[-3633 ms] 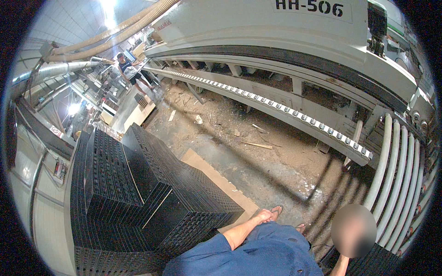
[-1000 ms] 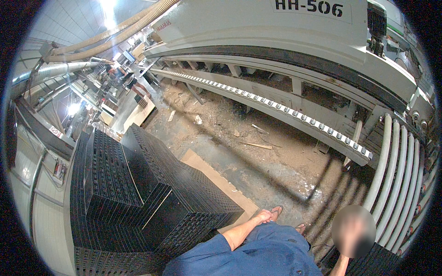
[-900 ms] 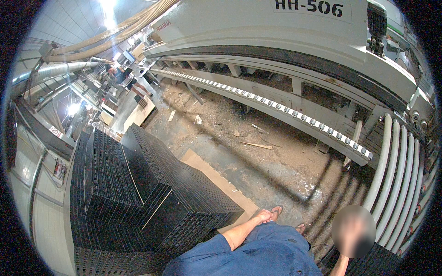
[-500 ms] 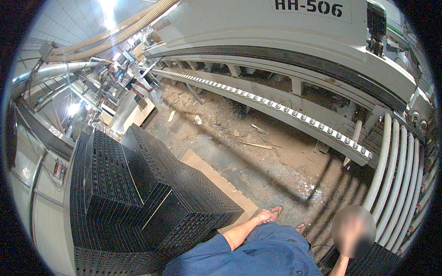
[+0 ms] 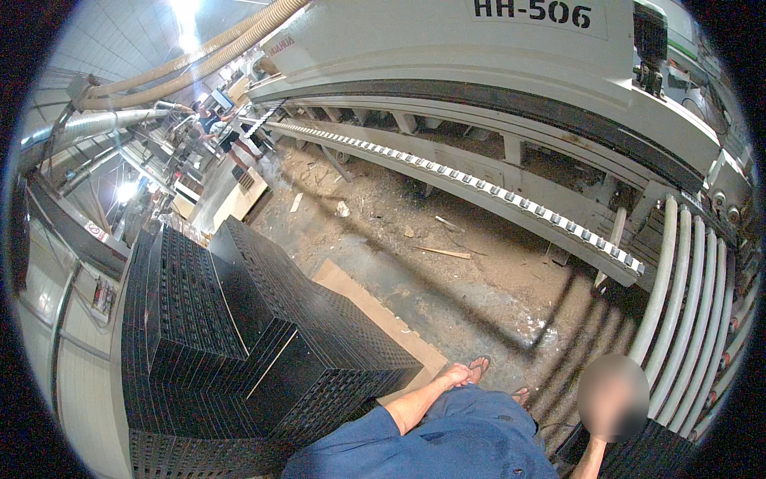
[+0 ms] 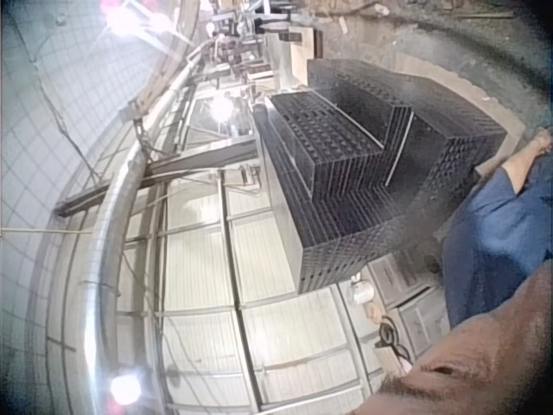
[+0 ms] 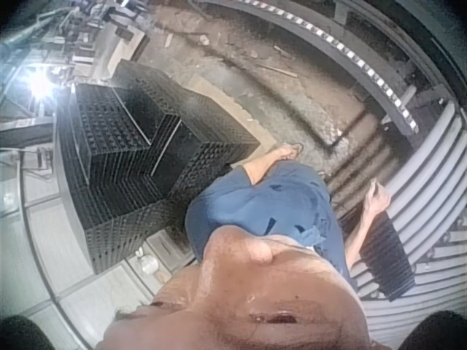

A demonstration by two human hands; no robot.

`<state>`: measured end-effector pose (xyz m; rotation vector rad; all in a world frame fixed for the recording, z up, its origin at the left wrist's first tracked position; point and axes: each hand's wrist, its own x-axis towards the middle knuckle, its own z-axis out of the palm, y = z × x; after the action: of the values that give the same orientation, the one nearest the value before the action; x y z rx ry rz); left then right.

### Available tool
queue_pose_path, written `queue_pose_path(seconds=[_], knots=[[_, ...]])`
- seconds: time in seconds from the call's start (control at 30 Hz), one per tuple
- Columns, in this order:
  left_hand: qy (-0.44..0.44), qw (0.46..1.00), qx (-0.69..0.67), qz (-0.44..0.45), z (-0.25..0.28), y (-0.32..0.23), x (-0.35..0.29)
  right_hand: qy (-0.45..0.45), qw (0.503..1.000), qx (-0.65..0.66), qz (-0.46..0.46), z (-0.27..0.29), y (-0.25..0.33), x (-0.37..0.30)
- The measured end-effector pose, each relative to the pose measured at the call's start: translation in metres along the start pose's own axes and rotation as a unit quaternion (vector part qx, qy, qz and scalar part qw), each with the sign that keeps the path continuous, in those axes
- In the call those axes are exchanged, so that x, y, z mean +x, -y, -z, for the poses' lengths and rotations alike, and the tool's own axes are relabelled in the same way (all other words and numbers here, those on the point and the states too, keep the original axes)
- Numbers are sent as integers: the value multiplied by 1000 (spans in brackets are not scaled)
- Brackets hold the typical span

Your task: The person repeatedly picks up black rectangular panels from a roller conveyor and stacks them on a growing pile on the floor. The person handles the panels one at a time, placing them carefully on top of the stack.

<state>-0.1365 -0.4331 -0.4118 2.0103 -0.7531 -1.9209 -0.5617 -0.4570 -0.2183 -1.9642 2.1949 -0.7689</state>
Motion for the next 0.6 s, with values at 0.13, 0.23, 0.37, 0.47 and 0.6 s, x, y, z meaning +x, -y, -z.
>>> queue_pose_path(seconds=[0.13, 0.23, 0.37, 0.47, 0.6], knots=[[6, 1000, 14, 12, 1, -8, -4, 14, 997, 75, -24, -15, -35, -8], [-2, 1000, -12, 2, 0, -2, 1, 31, 992, 118, -18, -20, -47, -9], [4, 1000, -30, -6, -1, 13, 12, 20, 1000, -21, 12, -1, -5, 2], [-1, 1000, 23, 19, -1, 3, 7, 15, 1000, -19, 14, 0, -6, 1], [-14, 999, 26, 15, -2, -15, -10, 17, 999, -26, 9, -1, -7, 0]])
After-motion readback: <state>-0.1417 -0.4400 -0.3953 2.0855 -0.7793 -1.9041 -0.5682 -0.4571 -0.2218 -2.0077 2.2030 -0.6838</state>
